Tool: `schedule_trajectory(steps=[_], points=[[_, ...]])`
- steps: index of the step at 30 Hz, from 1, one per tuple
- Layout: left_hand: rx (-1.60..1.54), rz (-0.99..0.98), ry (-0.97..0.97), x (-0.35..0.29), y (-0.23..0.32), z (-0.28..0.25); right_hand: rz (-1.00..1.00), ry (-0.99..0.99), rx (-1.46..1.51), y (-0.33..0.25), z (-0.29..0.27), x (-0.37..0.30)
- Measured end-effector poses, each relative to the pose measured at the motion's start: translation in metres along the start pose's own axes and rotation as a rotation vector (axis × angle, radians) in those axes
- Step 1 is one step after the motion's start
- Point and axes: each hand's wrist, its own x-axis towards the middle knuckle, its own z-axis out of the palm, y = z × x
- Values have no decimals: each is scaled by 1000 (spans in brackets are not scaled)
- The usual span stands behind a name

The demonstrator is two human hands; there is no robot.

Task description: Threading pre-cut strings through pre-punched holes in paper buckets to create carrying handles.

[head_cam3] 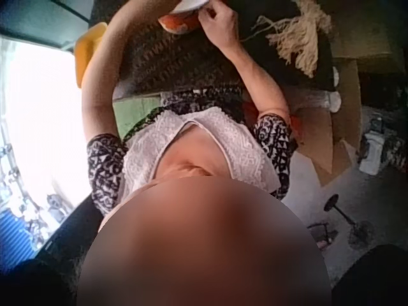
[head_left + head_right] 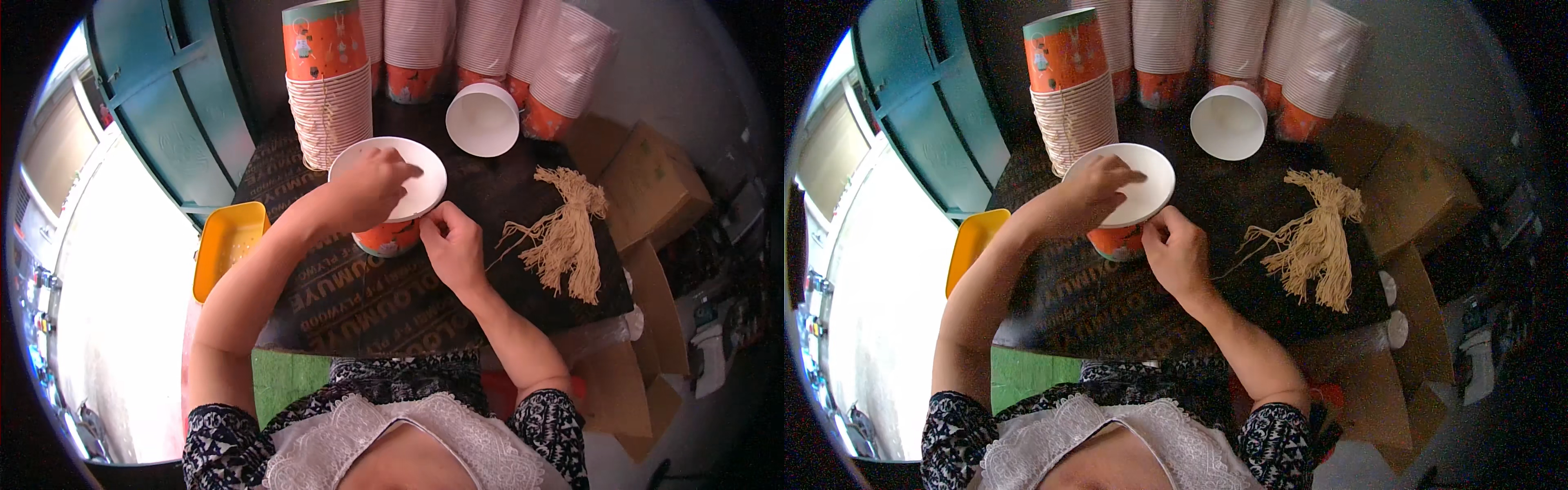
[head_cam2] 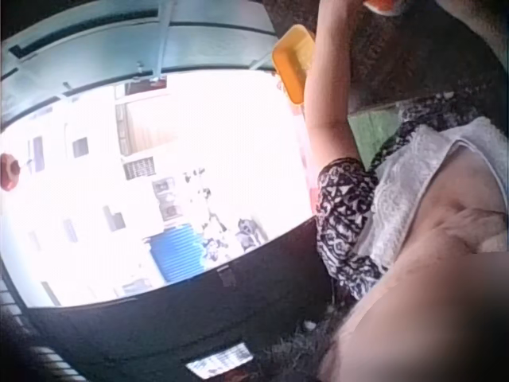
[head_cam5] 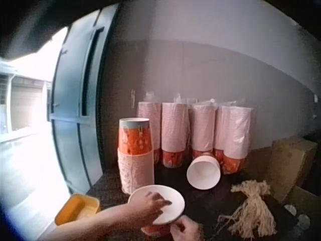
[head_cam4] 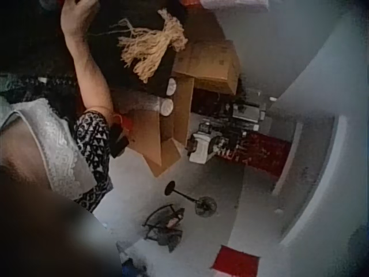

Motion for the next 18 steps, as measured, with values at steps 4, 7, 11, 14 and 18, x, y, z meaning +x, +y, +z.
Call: schedule_trajectory(steps=[4,7,11,14,18], points=[[-38,-34,-365,9,-9,7,-7,-12,-2,-2,3,0],[-64,-78,-462,17,-4,6,-21,10,16,-2,4,0],[-141,-100,-481,15,-11,12,-41,7,33,-4,4,1],[-160,-108,-469,13,-16,15,-11,-26,22,-3,4,1],[-176,-90,-453,14,-15,15,-17,-32,27,0,3,1]])
